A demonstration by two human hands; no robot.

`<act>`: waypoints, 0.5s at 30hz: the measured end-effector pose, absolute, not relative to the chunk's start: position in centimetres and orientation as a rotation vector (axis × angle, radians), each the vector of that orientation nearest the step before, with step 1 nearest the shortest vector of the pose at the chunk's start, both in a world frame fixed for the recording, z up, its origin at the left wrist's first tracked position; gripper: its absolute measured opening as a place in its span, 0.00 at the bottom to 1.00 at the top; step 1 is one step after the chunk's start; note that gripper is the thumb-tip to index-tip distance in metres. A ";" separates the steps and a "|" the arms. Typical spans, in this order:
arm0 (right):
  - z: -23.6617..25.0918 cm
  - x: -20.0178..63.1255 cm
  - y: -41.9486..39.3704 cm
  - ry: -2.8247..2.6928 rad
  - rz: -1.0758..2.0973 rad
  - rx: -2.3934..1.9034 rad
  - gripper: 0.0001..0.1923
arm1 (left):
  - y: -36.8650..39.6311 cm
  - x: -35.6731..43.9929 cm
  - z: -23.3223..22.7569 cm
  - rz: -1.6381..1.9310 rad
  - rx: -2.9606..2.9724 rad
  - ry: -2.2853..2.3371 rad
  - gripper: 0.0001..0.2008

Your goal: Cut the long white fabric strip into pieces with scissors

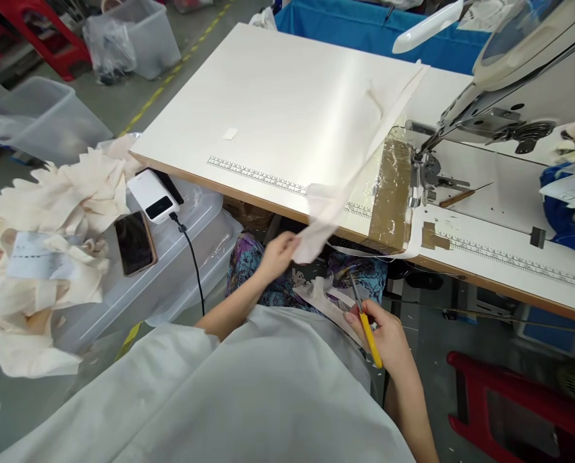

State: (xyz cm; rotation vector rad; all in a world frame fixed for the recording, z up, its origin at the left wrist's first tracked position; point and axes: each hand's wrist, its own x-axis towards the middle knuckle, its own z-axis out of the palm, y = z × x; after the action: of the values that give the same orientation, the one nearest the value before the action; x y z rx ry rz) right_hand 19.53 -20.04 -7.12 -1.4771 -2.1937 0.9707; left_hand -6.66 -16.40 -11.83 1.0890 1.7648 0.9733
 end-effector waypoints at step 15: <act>-5.9 19.6 -18.6 -2.296 1.330 -1.415 0.24 | -22.8 -4.7 -6.0 0.739 1.372 1.283 0.15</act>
State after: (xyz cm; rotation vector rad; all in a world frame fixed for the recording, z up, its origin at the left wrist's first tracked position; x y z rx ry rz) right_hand 19.58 -18.56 -5.87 -1.4151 -2.2956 1.3305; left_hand -4.72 -22.80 -5.98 1.3723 1.2827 0.7390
